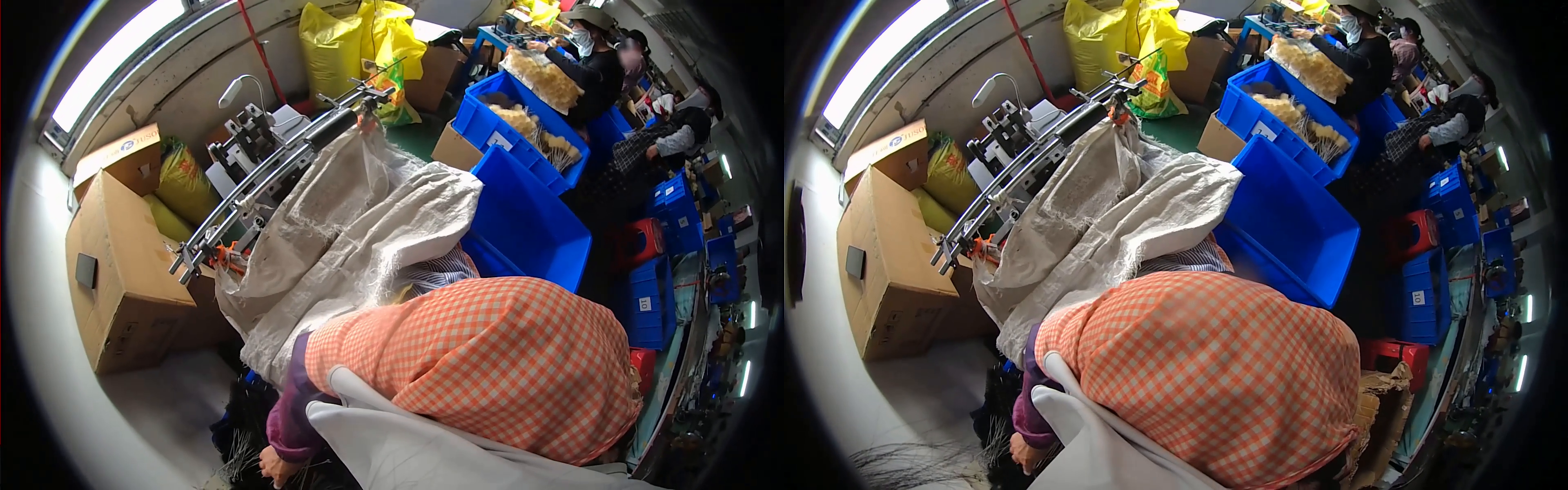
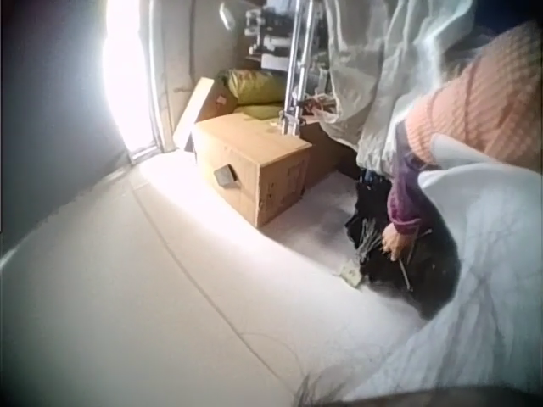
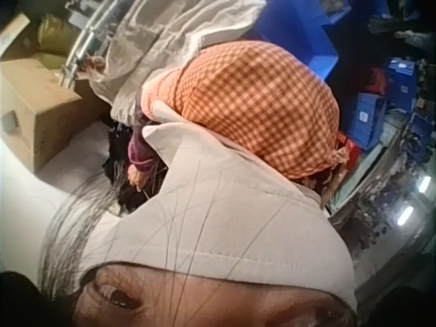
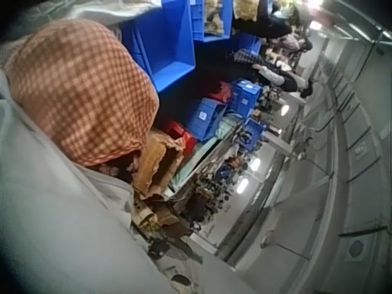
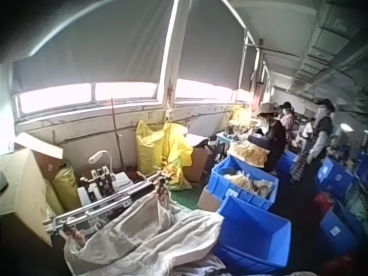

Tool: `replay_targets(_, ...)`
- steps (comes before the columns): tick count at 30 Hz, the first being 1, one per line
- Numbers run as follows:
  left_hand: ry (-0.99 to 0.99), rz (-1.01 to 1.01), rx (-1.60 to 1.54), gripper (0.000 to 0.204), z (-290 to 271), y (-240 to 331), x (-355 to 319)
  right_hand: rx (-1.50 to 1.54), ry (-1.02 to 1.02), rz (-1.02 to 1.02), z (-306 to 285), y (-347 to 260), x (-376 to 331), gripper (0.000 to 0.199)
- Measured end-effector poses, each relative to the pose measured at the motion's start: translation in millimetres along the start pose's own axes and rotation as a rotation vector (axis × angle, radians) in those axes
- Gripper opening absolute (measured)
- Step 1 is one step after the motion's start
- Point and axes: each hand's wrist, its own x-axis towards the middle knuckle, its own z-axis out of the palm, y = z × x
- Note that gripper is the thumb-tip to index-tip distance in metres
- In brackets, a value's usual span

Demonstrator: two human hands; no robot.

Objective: The person assembles industrial brushes by manually inserting bundles of bristles from a cloth bag into a specialized assembly fixture.

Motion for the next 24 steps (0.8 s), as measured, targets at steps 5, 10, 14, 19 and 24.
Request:
replay_targets(5, -0.172, -0.035, 0.061, 0.046, 15.1, 23.5, 37.2, 0.029, 0.124, 0.124, -41.2, 9.5, -1.8, 0.011)
replay_targets(10, -0.353, -0.016, 0.124, 0.04, 47.2, 54.4, 95.1, 0.032, 0.656, 0.542, -169.0, -35.9, -57.8, 0.019)
replay_targets(14, -0.573, 0.066, 0.141, 0.036, 116.1, 91.1, 162.5, 0.546, 0.848, 0.909, -168.9, -40.0, -156.5, 0.033)
replay_targets(19, -0.736, 0.103, 0.201, 0.03, 159.7, 137.5, 195.8, 1.048, 1.086, 1.097, -143.7, -54.2, -212.3, 0.026)
replay_targets(24, -0.845, 0.061, 0.288, 0.025, 172.8, 178.7, 200.5, 1.085, 1.032, 1.007, -177.0, -79.2, -233.8, 0.023)
